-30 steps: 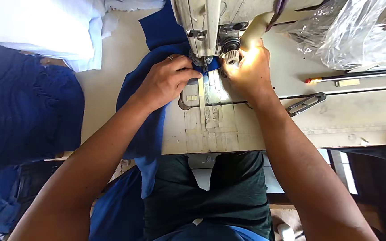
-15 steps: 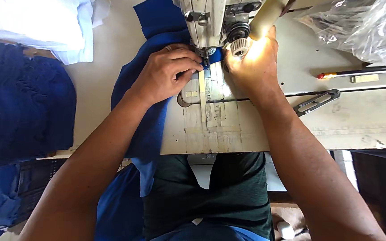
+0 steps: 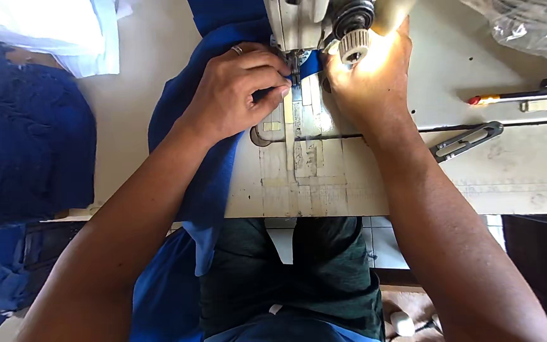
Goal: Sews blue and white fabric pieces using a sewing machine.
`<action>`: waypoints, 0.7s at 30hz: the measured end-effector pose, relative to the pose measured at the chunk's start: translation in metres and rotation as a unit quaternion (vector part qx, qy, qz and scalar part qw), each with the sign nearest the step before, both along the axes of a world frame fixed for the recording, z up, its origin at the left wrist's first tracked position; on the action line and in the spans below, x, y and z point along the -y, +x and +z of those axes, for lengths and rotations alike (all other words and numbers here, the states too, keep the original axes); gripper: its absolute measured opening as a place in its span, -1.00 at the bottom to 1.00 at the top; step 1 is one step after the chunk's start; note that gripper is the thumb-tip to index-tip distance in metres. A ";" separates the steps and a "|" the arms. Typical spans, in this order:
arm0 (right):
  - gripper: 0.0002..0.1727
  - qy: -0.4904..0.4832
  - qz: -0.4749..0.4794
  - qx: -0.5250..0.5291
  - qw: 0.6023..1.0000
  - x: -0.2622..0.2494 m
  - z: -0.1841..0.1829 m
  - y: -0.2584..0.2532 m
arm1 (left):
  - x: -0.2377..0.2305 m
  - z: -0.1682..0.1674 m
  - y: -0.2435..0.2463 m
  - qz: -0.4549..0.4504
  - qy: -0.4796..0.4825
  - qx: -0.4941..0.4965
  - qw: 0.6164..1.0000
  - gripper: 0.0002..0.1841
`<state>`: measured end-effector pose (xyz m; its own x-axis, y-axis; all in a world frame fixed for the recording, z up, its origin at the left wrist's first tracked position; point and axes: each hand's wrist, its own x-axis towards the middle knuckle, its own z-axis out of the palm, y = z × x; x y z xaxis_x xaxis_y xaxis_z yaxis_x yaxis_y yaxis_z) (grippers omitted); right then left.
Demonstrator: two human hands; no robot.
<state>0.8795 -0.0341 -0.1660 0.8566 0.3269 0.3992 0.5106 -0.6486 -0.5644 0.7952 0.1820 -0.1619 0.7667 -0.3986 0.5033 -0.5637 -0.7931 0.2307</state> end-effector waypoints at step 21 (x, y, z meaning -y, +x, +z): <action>-0.44 0.032 -0.048 -0.100 0.993 0.010 0.013 -0.015 | -0.035 0.003 -0.021 0.281 0.003 -0.046 0.958 -0.66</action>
